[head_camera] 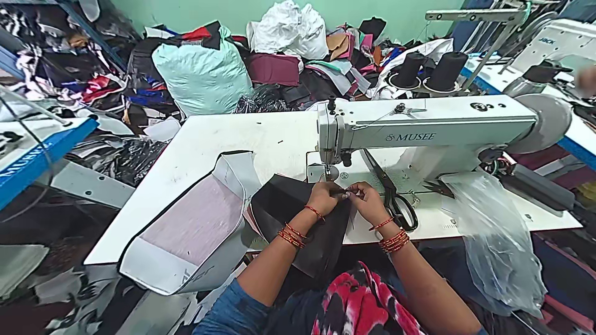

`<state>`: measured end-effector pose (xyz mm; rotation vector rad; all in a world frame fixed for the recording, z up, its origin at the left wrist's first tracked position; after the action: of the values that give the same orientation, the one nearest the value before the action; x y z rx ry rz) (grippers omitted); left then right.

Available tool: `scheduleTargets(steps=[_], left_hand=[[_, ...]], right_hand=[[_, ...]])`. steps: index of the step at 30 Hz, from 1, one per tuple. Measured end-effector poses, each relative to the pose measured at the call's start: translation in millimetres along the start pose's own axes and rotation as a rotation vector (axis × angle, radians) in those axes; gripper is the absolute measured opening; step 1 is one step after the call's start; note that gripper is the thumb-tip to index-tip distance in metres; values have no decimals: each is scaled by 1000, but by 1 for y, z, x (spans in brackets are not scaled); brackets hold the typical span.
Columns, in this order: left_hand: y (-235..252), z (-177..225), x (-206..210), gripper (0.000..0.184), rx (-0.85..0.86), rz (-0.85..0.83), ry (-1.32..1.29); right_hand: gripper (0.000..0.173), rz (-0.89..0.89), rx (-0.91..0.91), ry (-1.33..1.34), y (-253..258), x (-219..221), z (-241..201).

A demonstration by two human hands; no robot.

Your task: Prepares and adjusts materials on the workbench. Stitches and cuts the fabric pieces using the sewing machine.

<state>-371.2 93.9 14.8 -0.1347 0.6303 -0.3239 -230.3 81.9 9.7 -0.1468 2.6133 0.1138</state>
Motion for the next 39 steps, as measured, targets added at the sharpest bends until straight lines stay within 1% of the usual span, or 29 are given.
scheduleTargets(steps=[4, 9, 13, 19, 22, 24, 26, 29, 33, 35, 36, 37, 39], left_hand=[[-2, 0, -1, 24, 63, 13, 0], [-1, -2, 3, 32, 197, 57, 67], [-1, -4, 8, 35, 190, 59, 74], [3, -5, 9, 33, 160, 40, 33], [-2, -2, 10, 36, 121, 14, 93], [-5, -3, 11, 37, 131, 45, 132], [-7, -4, 11, 36, 151, 69, 151], [-10, -4, 10, 33, 147, 59, 155], [-12, -5, 6, 26, 154, 145, 79], [-12, -6, 5, 25, 148, 158, 51], [-12, -6, 4, 26, 147, 158, 47], [-12, -6, 4, 27, 148, 157, 48], [-11, -7, 5, 30, 143, 147, 53]], right_hand=[[18, 15, -47, 53, -3, 2, 4], [18, 64, -89, 85, -4, 1, 7], [18, 112, -133, 87, -6, 2, 9], [17, 199, -259, 31, -13, 3, 3], [19, 210, -324, -22, -14, 3, -2], [21, 228, -330, -68, -15, 4, -2], [23, 243, -290, -97, -13, 4, 0], [25, 218, -204, -117, -12, 6, 4], [25, 180, -179, -104, -11, 7, 4], [24, 147, -142, -82, -12, 4, 5], [26, 117, -96, -65, -11, 1, 5], [31, 64, -19, -40, -12, -3, 6], [40, -8, 149, 92, -14, -13, 9]])
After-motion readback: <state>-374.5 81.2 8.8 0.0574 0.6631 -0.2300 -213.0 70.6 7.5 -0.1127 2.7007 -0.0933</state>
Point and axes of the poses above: each hand's wrist, its own y-axis towards the middle knuckle, its own x-axis out of the palm, z = x × y, the point moved 8 cm from there along y, towards the middle knuckle
